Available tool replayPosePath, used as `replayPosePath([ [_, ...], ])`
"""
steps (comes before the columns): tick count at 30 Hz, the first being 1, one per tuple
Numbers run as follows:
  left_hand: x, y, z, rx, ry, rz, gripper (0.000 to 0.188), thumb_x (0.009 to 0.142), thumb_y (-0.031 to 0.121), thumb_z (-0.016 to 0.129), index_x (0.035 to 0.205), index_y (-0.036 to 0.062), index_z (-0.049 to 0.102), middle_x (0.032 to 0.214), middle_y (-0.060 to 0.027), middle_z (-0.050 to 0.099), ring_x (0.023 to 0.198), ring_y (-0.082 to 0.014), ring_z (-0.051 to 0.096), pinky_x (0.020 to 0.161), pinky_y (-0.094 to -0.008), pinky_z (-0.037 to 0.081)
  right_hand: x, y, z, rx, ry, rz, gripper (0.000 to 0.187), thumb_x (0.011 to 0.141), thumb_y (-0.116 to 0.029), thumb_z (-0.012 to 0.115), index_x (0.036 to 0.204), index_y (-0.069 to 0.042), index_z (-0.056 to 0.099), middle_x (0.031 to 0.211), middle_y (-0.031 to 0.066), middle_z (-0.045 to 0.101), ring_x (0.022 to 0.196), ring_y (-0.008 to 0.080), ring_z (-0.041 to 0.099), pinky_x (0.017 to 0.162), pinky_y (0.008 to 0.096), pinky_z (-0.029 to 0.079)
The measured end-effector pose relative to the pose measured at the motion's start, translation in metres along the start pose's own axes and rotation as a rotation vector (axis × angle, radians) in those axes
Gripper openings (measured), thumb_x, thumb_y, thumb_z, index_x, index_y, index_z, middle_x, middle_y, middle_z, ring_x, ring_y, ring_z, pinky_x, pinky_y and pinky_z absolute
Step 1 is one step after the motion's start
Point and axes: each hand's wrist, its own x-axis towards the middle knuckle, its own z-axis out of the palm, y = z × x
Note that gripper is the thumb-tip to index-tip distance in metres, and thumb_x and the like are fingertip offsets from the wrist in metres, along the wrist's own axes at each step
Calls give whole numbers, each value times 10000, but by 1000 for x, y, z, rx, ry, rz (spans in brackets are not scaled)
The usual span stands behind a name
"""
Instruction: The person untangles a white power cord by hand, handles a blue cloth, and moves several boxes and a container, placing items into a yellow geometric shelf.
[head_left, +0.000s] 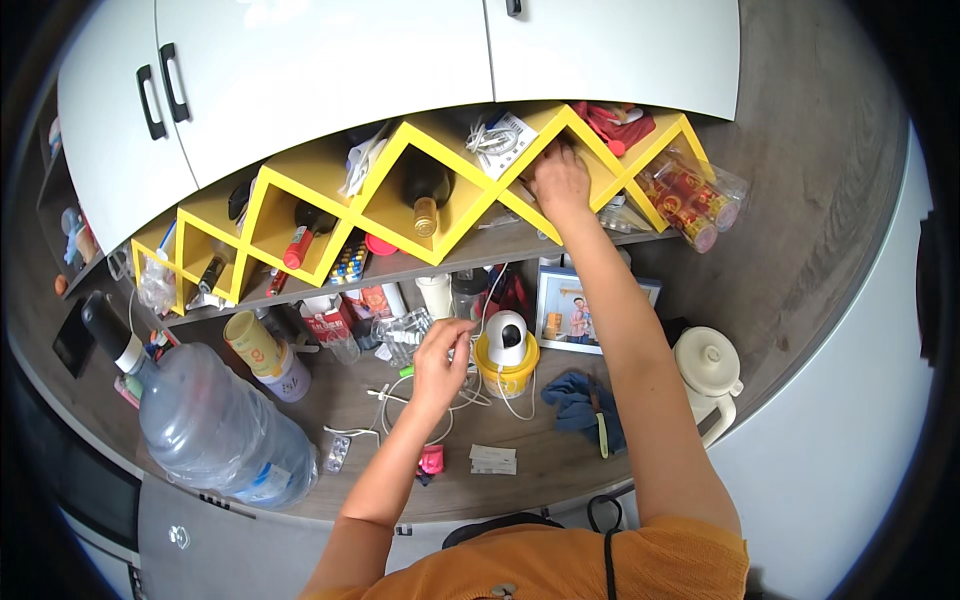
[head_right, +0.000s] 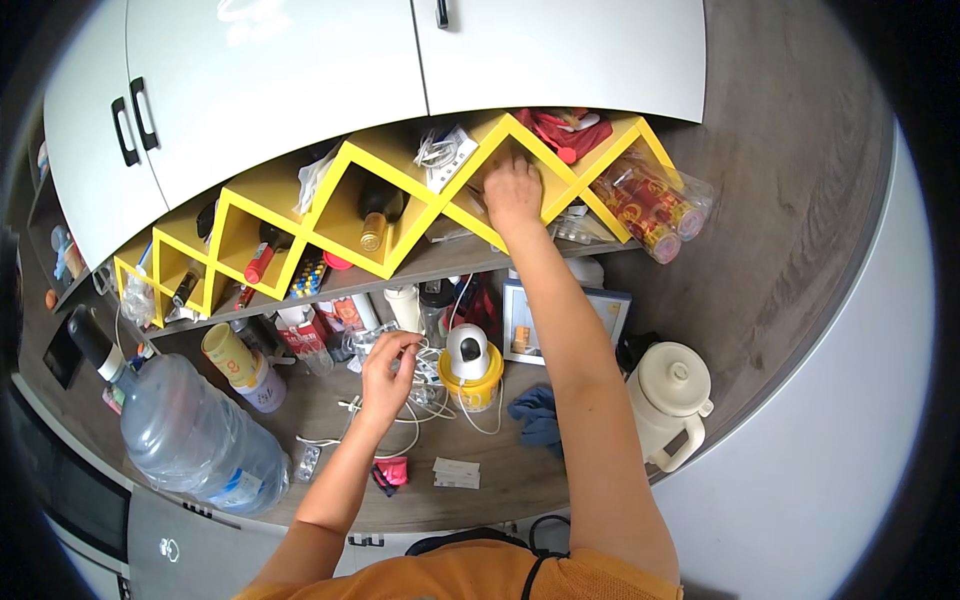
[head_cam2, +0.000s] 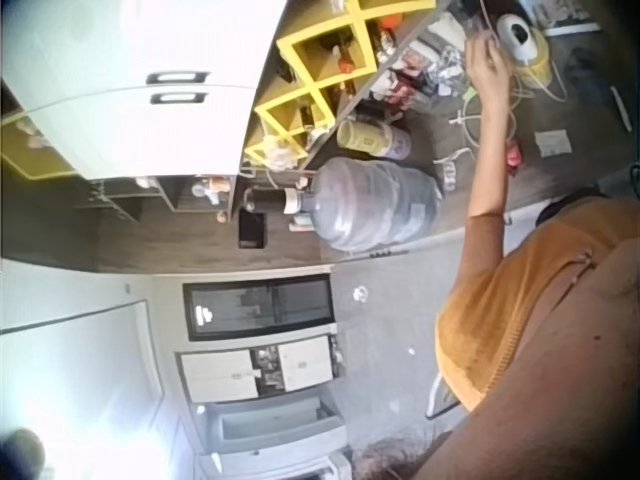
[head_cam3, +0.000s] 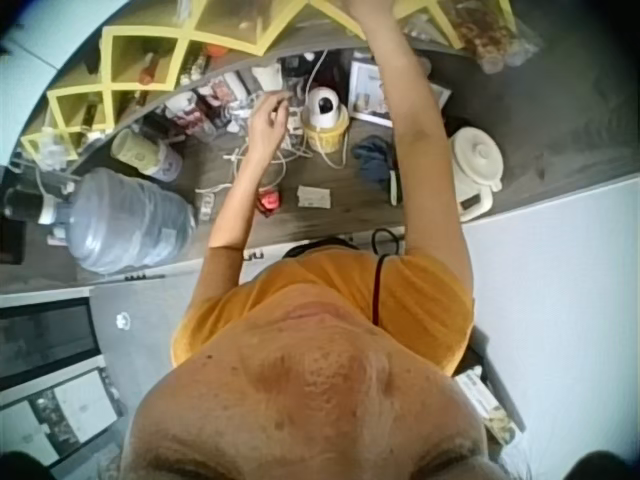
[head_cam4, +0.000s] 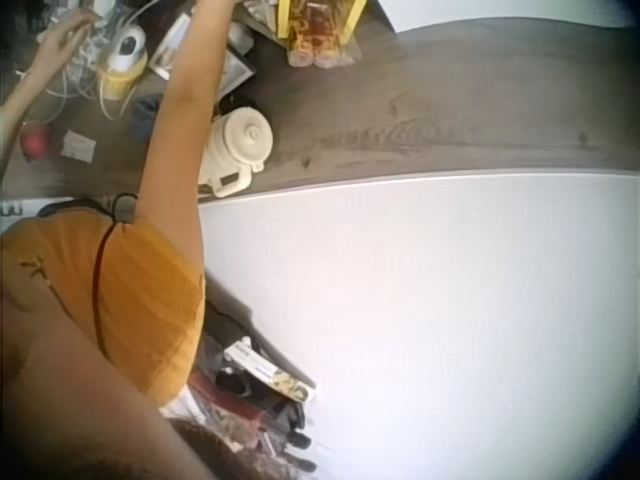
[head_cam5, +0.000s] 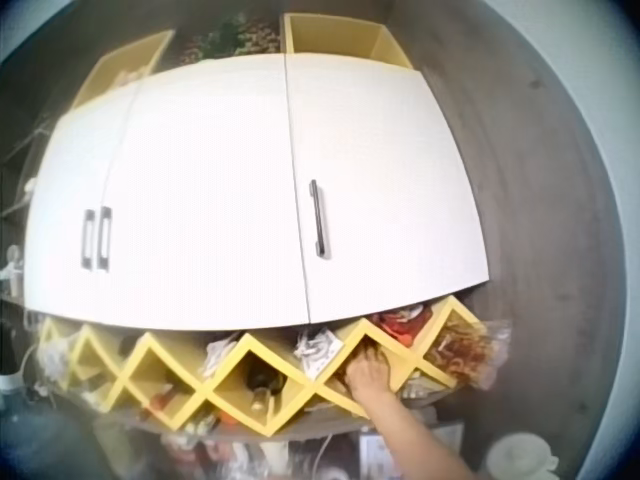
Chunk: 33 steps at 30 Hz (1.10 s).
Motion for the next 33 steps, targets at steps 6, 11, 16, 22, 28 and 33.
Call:
replayPosePath([
  [6,-2,-2,-1,2,-26,-3,139,813,-25,575,936,9,631,904,-128,617,749,-244,626,655,-303,504,2,2,7,-167,-126,59,519,636,-198,725,1116,-46,598,1169,131,482,1053,289,495,831,406,439],
  [11,-3,-6,2,14,-36,6,147,804,-29,579,935,13,632,909,-127,615,759,-245,623,663,-311,501,9,0,5,-80,-228,113,586,654,-253,724,1178,-50,556,1204,131,457,1042,293,493,827,412,442],
  [16,-5,-7,7,-11,-43,-2,144,810,-21,572,939,13,628,913,-126,612,764,-252,620,656,-315,495,12,-1,1,14,-185,116,633,637,-263,735,1186,-23,532,1150,165,472,988,311,520,791,403,473],
  [22,-10,-7,15,-24,-48,18,144,817,-14,566,946,13,623,917,-123,611,753,-250,617,650,-311,492,2,0,-19,12,-56,108,558,574,-217,737,1055,-5,550,953,167,505,868,320,559,750,387,496],
  [28,-17,2,15,-73,-57,-24,139,818,-22,568,936,13,633,917,-107,623,770,-210,611,650,-287,485,-15,1,-45,121,-1,91,639,591,-197,738,1163,-57,490,1026,178,502,939,340,561,797,410,475],
  [33,-24,12,11,-78,-69,-7,146,820,-21,564,947,10,630,922,-113,618,767,-218,610,659,-288,487,-33,7,-67,164,65,54,672,617,-187,733,1224,-73,467,1142,199,488,1011,356,540,862,411,450],
])
